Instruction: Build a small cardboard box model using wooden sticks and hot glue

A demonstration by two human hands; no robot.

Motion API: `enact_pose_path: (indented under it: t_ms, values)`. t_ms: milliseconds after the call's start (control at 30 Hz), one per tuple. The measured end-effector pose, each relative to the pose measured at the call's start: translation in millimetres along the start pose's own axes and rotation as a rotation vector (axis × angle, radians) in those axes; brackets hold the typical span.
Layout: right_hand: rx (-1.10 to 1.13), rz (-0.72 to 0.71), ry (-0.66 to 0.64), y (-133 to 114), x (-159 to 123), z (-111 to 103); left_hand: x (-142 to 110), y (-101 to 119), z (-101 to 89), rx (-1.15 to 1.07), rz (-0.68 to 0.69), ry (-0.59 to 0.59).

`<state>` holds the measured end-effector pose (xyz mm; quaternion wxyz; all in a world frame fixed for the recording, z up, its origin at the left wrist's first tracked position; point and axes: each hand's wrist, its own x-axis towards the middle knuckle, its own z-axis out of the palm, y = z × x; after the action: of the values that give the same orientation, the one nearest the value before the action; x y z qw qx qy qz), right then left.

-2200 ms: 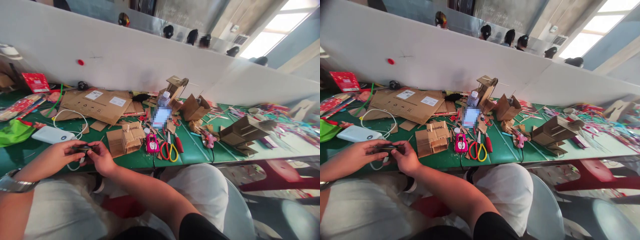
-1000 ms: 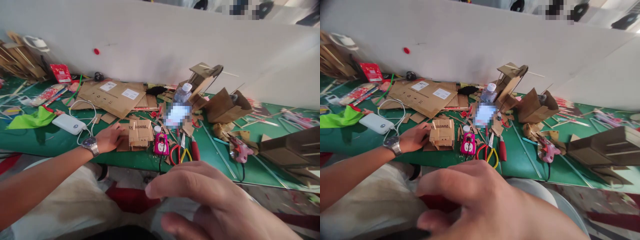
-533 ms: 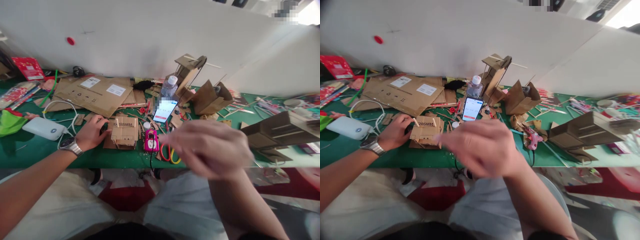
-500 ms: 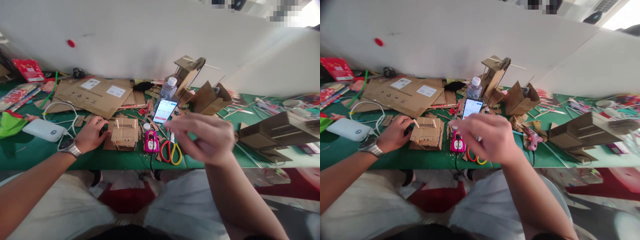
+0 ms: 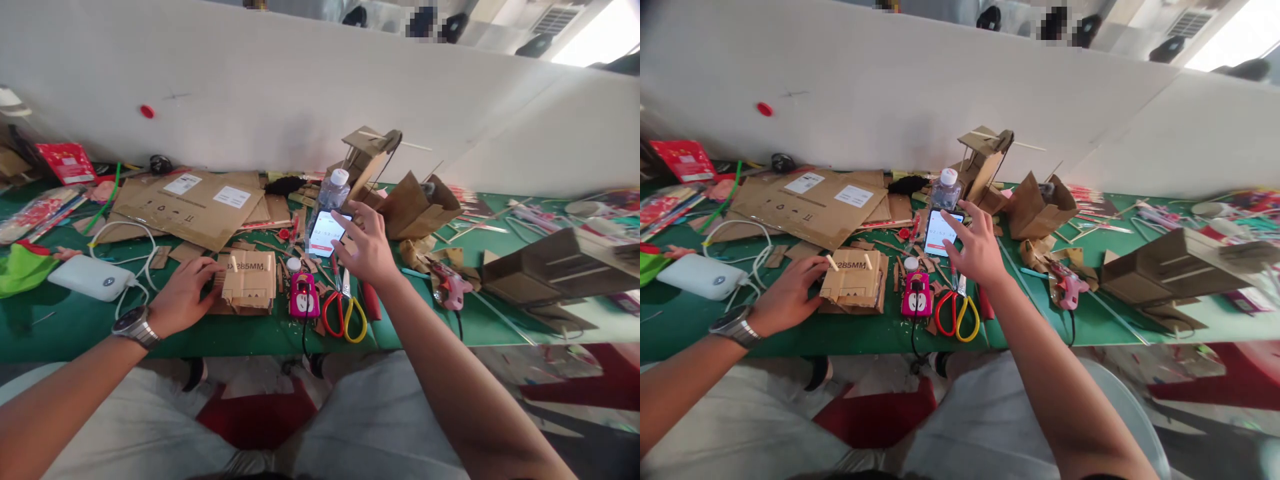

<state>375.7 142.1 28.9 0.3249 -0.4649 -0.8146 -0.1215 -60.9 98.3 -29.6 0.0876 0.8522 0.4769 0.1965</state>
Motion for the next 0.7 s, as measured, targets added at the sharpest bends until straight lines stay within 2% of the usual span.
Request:
enact_pose_path:
  t_ms: [367, 700]
  values:
    - [-0.009, 0.047, -0.042, 8.4, -4.6, 9.0, -2.1, -1.0, 3.5, 0.035, 0.031, 0.002]
    - [0.091, 0.048, -0.014, 15.3, -10.9, 9.0, -2.1, -0.9, 2.2, 0.028, 0.026, 0.01]
